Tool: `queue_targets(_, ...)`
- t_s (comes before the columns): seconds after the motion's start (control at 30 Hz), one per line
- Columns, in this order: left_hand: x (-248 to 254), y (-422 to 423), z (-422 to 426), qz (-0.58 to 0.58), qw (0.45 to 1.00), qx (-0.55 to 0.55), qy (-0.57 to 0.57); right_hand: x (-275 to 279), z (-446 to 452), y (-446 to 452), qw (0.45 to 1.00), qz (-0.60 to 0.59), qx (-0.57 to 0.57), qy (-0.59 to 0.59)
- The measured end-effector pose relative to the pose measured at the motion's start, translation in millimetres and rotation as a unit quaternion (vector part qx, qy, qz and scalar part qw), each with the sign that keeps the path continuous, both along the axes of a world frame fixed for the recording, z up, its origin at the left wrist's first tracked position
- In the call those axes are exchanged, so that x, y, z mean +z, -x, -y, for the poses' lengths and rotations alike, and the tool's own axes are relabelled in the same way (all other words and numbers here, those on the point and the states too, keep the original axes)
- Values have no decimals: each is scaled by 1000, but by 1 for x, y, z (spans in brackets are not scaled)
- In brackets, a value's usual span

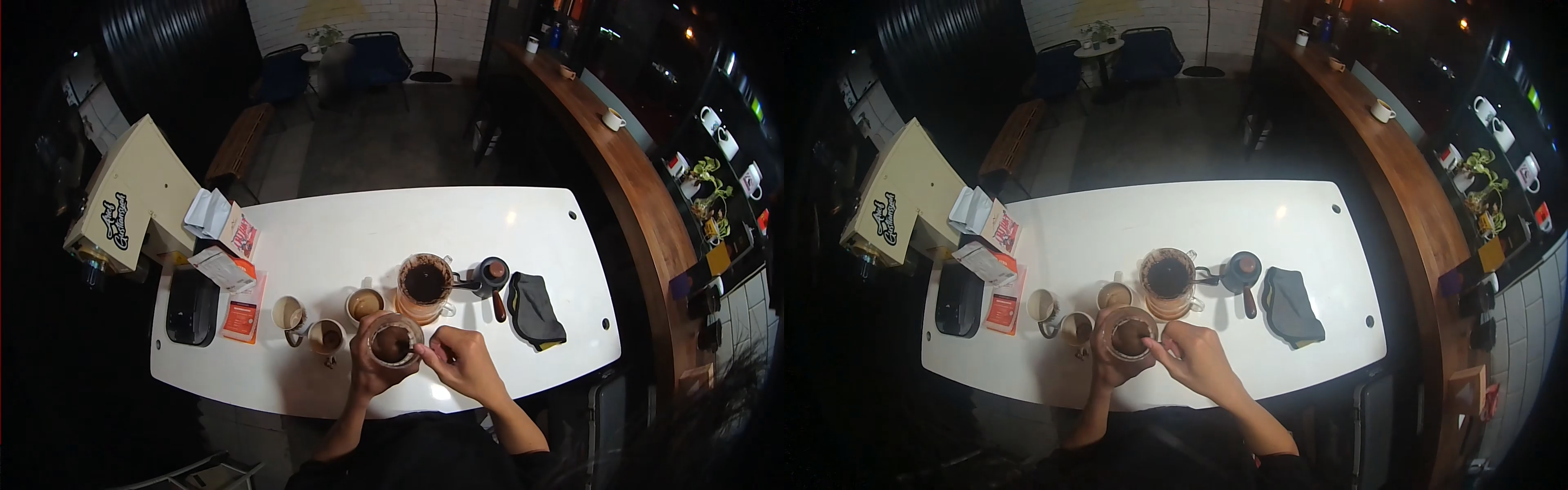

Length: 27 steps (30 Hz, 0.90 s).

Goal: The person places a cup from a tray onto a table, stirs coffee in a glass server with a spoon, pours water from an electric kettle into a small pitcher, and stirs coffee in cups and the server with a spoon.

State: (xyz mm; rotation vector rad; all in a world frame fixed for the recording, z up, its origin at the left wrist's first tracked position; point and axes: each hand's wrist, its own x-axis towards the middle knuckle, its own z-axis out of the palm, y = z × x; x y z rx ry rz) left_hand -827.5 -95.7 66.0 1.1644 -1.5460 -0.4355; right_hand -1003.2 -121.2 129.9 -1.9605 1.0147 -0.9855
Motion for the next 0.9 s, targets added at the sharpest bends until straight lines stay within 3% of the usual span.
queue_targets(0.07, -5, 8, 0, -57, 998, 8, -22, -1, -3, 7, 999, -45, -22, -22)
queue_targets(0.1, -6, 9, 2, -6, 1000, 23, 8, 0, -4, 9, 998, -48, -24, -15)
queue_targets(0.33, -12, 18, 3, -33, 999, 0, -22, -6, -14, 12, 997, -38, -67, -4)
queue_targets(0.6, -12, 17, 9, 47, 997, -23, 63, 5, -17, 18, 981, -33, -58, 182)
queue_targets(0.8, -7, 22, 9, -17, 998, -57, 34, 8, -17, 24, 974, -16, -44, 220)
queue_targets(0.9, -10, 23, 9, 17, 997, -59, 38, 8, -18, 28, 969, -22, -48, 243)
